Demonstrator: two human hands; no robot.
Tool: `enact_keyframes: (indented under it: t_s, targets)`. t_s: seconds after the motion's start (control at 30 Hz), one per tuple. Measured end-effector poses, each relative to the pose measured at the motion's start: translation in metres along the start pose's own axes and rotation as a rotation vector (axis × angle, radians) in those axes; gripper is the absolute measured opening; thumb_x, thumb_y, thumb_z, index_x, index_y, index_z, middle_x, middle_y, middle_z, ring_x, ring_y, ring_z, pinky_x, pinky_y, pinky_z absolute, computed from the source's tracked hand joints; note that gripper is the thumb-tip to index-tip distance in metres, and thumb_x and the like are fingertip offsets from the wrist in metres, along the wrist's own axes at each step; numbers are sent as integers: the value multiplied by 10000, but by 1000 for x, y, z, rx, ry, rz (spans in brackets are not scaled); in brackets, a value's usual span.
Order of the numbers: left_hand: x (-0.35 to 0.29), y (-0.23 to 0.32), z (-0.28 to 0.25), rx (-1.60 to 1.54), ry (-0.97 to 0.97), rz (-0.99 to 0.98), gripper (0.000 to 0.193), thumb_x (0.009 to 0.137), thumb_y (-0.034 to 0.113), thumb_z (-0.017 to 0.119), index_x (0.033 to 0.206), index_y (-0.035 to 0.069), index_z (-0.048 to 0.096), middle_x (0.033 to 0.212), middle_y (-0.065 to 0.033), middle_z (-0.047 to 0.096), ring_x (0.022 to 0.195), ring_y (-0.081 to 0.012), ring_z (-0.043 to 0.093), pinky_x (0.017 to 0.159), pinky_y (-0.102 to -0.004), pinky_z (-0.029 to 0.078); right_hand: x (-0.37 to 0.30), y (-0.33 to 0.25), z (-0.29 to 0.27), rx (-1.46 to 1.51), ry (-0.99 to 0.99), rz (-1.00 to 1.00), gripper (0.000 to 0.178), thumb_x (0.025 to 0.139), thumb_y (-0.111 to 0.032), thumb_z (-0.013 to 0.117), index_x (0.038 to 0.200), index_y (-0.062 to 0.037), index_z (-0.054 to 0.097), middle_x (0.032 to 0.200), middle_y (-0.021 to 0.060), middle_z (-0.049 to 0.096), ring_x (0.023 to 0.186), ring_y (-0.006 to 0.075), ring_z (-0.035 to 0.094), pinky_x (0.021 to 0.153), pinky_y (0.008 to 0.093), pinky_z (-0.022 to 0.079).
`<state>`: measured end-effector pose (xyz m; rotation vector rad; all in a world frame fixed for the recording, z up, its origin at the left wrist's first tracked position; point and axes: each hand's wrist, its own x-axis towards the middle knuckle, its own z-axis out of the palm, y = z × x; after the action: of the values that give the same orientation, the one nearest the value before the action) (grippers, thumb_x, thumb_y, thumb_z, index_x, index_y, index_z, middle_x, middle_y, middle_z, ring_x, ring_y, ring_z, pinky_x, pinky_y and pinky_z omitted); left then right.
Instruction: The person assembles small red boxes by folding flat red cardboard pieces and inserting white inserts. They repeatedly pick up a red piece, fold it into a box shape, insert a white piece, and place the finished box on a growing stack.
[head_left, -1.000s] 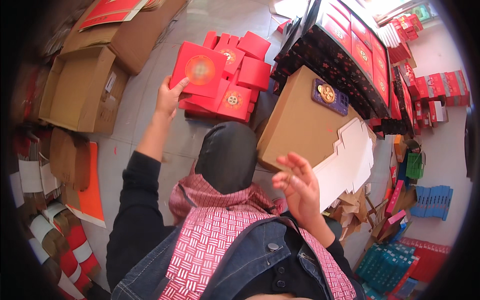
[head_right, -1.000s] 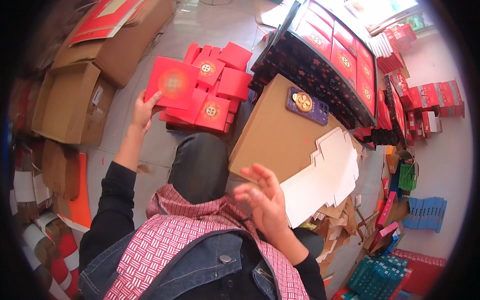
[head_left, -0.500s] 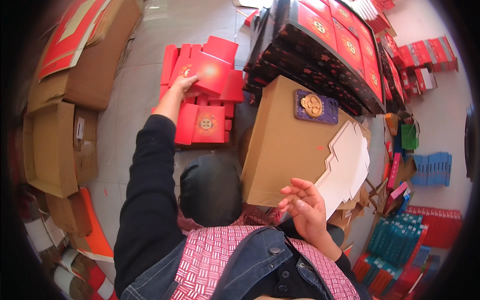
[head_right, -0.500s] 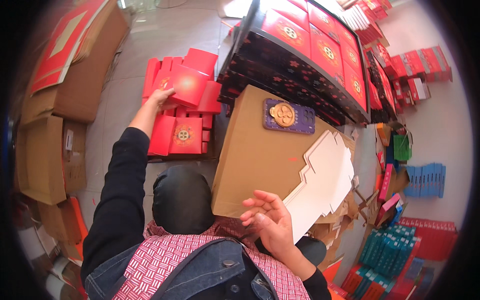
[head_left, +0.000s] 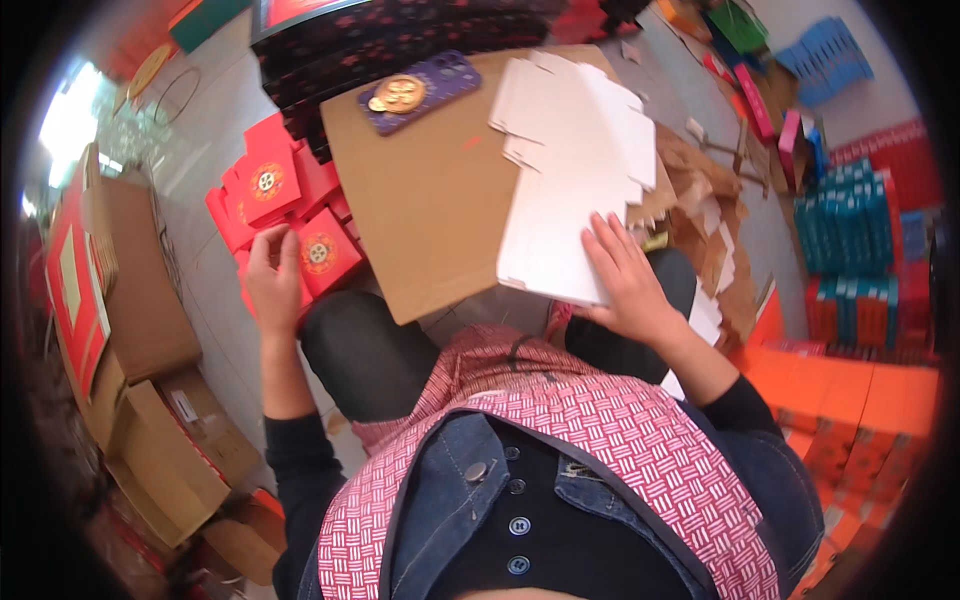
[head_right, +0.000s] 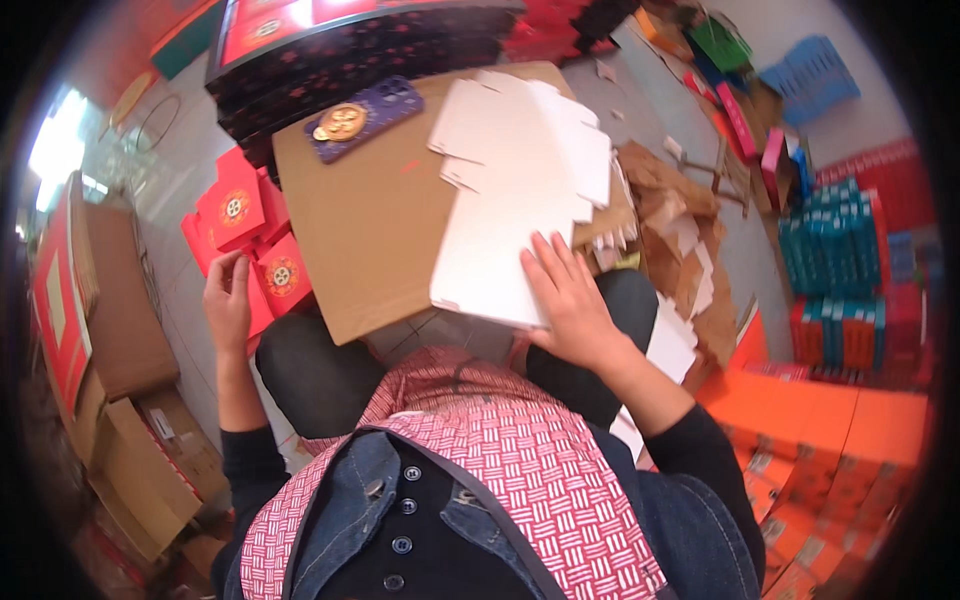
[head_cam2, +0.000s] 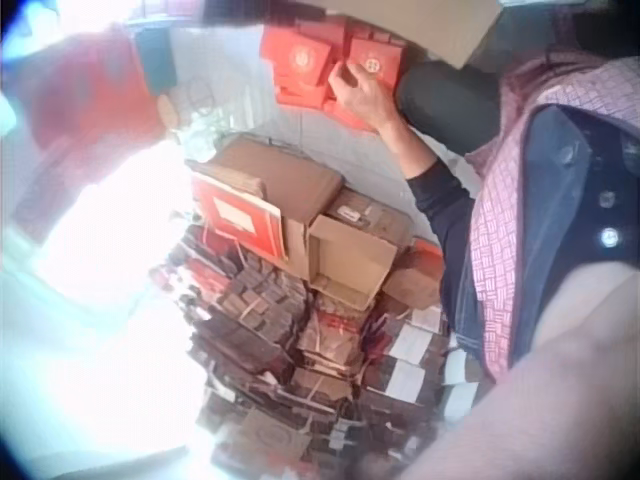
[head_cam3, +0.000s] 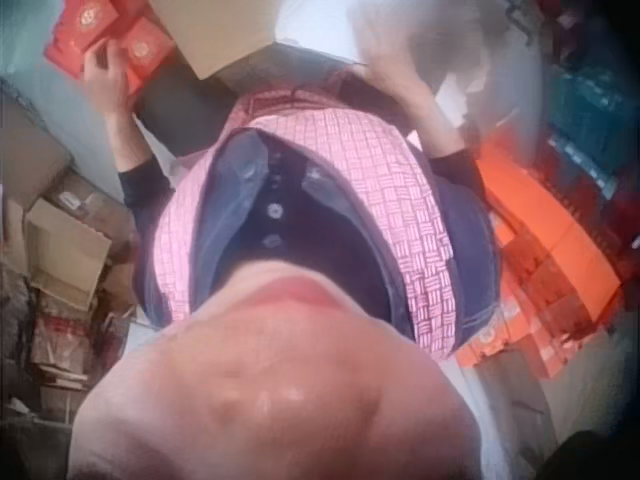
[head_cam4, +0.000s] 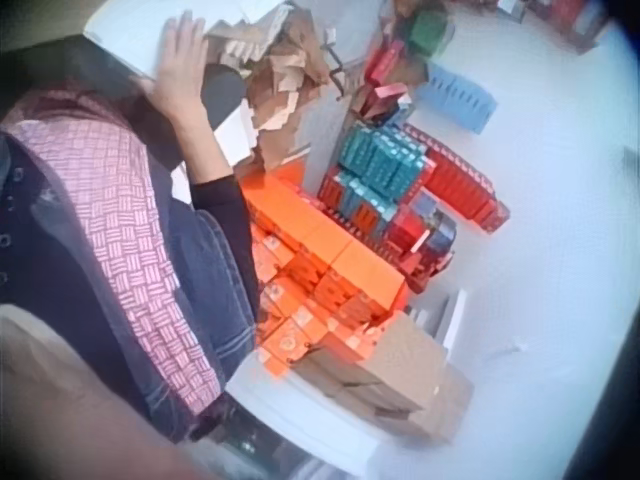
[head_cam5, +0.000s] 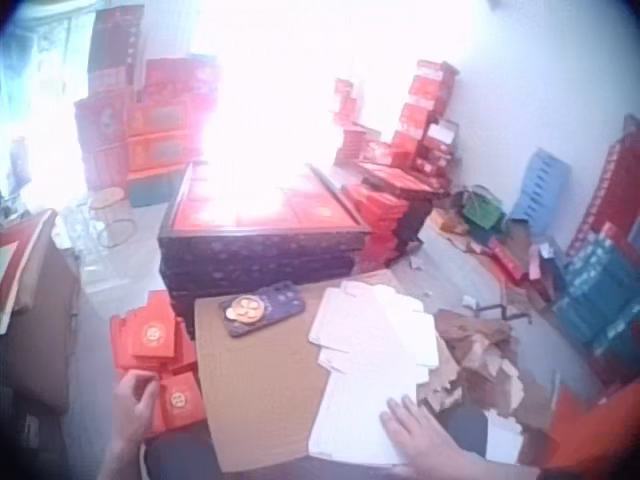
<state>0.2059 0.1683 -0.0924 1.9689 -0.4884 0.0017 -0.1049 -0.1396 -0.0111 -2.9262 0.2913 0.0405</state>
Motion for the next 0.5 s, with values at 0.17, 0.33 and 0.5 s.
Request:
enact_keyframes:
  t_s: [0.17,0.33,0.5]
  targets:
    - [-69,109,63,-8,-200,348,195,824,36,664,1011,-8,634,1033,-153,658,987,-270,637,875,-336,492,-19,16,-8,59,0,-66,1015,571,-390,851,1393,-19,384,1498,200,282,1404,407,220,1102,540,268]
    - [-104,147,116,123,-548,558,453,753,98,743,1169,21,581,1297,-162,543,1278,-336,456,1038,-405,393,-24,38,4,124,72,-212,812,640,-125,806,1354,-11,438,1460,189,359,1371,379,311,1099,437,337]
    - [-104,170,139,243,-654,647,497,735,90,741,1195,25,564,1326,-151,529,1297,-340,433,1055,-404,381,-28,62,-6,355,41,-238,668,647,-17,776,1273,-49,545,1425,156,433,1380,323,322,1096,397,362]
